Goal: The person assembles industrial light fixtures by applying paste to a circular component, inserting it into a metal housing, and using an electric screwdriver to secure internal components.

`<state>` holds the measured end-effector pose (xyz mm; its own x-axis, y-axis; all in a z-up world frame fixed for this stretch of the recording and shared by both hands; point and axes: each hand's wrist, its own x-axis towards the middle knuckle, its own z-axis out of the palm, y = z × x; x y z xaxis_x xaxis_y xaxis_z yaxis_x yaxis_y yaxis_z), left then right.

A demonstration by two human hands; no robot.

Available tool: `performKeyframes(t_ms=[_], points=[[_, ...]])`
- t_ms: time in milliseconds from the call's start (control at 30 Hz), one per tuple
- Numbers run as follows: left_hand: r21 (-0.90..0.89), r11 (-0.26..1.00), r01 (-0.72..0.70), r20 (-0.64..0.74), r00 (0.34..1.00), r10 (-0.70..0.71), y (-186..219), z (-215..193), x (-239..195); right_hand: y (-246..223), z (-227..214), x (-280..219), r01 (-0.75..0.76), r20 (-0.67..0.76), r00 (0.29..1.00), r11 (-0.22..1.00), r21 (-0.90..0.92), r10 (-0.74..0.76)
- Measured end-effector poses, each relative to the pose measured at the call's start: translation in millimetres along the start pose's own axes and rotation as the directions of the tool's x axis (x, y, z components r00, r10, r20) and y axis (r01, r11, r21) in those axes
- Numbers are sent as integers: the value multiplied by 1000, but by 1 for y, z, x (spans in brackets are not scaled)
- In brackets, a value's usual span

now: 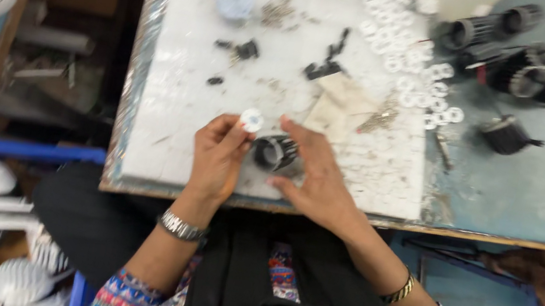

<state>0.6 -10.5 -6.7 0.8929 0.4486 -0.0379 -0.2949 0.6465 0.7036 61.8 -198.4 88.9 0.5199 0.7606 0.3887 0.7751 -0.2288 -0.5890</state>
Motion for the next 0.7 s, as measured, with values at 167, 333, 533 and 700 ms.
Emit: performKeyframes(t_ms=[167, 333, 533, 700], points=[[62, 996, -60, -9, 998, 60, -1, 8, -5, 7, 28, 3, -16, -11, 1000, 1000, -12, 15], [265, 929, -258, 167, 961, 220, 22, 29, -19, 14, 27, -7, -167, 24, 984, 887, 432, 174], [421, 778, -466, 412, 862, 294, 57, 63, -18, 20, 21, -20, -131, 68, 989, 561, 817, 133], [511, 665, -545, 506, 816, 280, 67, 73, -16, 23, 15, -26, -118, 62, 991, 535, 836, 121]])
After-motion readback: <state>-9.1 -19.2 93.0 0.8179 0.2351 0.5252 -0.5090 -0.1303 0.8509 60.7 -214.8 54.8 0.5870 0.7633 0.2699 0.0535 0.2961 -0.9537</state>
